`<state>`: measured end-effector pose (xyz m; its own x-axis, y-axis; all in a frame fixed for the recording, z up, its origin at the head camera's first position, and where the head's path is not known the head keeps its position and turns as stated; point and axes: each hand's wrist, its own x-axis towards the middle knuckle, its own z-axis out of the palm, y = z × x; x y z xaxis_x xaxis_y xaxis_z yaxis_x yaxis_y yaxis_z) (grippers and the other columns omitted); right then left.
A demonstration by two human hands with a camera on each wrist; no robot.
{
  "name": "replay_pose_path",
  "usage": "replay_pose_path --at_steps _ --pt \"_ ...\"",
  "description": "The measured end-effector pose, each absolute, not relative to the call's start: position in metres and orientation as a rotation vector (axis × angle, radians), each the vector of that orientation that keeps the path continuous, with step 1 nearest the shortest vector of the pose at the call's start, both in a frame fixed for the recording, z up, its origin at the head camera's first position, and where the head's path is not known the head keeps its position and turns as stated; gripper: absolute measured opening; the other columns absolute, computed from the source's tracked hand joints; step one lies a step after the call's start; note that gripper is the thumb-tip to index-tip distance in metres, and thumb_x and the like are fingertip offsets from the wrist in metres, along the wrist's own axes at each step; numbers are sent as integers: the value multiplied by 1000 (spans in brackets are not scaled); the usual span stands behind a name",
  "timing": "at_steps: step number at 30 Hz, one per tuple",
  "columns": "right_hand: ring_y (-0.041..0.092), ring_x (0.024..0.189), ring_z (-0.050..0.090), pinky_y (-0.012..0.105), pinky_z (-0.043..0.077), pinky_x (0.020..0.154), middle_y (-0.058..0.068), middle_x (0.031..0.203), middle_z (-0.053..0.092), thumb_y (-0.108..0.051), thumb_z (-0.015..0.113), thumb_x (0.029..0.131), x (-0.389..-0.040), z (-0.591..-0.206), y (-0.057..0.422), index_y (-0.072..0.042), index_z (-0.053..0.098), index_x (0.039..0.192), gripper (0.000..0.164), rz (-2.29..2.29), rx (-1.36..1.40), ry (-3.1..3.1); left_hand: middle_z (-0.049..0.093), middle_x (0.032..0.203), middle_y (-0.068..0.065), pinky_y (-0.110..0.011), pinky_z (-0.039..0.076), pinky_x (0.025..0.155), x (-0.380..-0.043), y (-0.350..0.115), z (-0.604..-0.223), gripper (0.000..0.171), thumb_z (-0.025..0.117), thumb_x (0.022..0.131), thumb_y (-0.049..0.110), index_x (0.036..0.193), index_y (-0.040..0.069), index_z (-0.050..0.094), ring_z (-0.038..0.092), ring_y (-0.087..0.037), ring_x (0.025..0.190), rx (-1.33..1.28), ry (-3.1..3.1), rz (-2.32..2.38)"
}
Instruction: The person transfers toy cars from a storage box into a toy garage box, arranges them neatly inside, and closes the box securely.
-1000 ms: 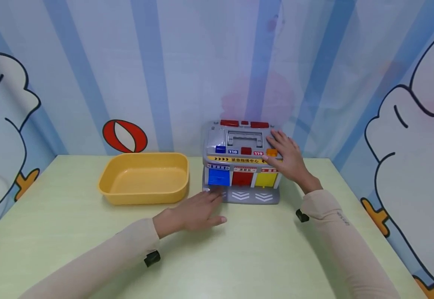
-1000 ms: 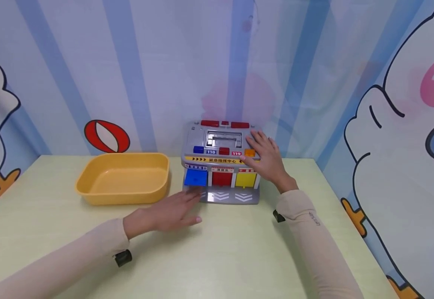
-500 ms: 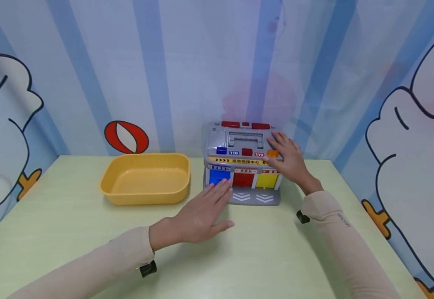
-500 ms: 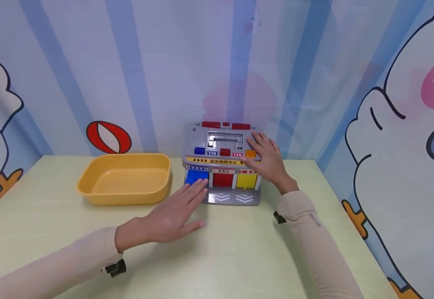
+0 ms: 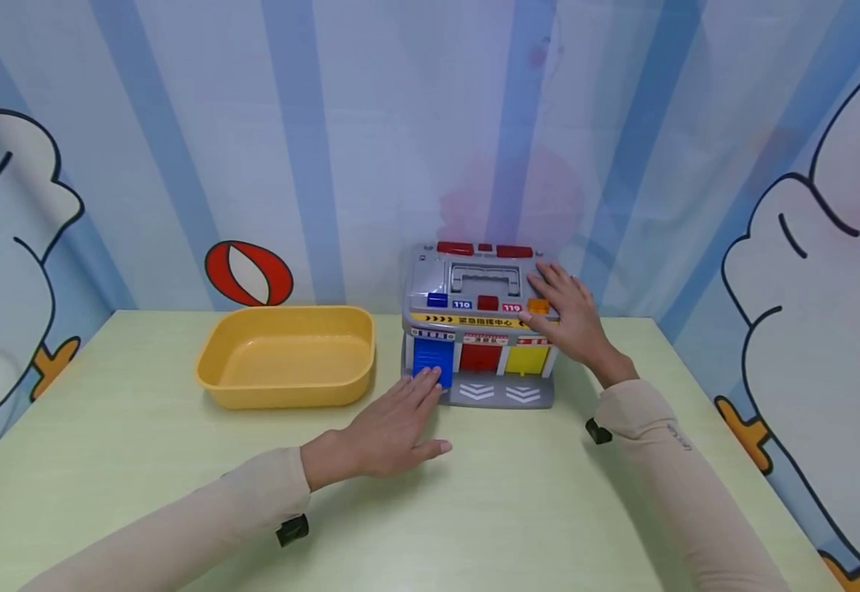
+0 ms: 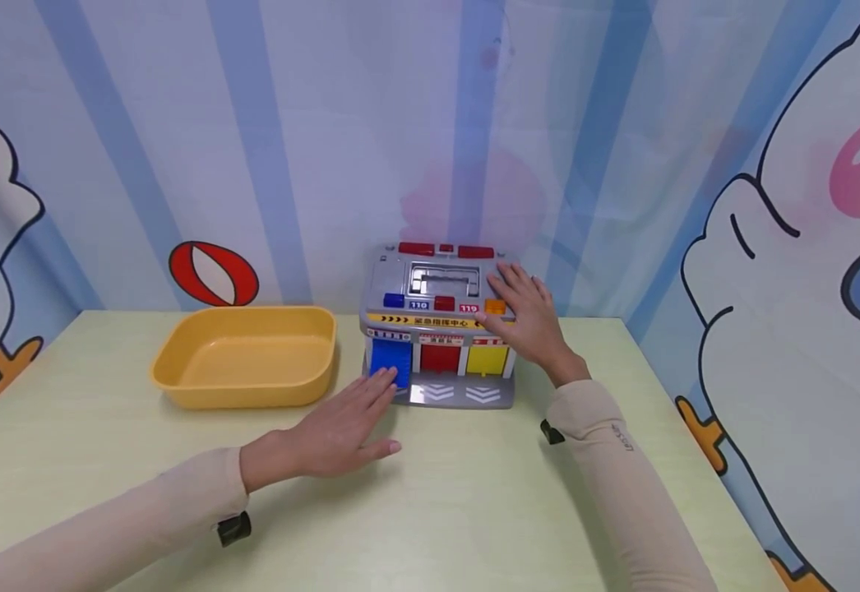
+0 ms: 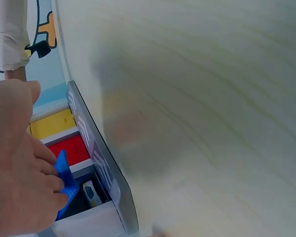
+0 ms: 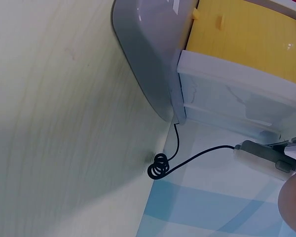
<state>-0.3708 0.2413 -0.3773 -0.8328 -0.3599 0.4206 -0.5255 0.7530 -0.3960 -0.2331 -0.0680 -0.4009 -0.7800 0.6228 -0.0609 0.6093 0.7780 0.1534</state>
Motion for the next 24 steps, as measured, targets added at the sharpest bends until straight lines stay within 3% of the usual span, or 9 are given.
replay_pose_path --at_steps 11,24 --pt "32 157 9 61 4 124 12 167 23 -42 60 94 -370 -377 243 -9 36 155 73 734 700 -2616 12 168 -16 -45 15 127 -252 -63 -410 84 40 100 62 157 1 25 9 -31 157 1023 2847 54" --pt "32 157 5 60 2 124 10 168 18 -46 58 95 -370 -373 244 -15 40 153 68 671 704 -2683 15 168 -15 -43 16 127 -275 -55 -415 97 49 92 71 157 2 26 12 -30 157 924 2829 35"
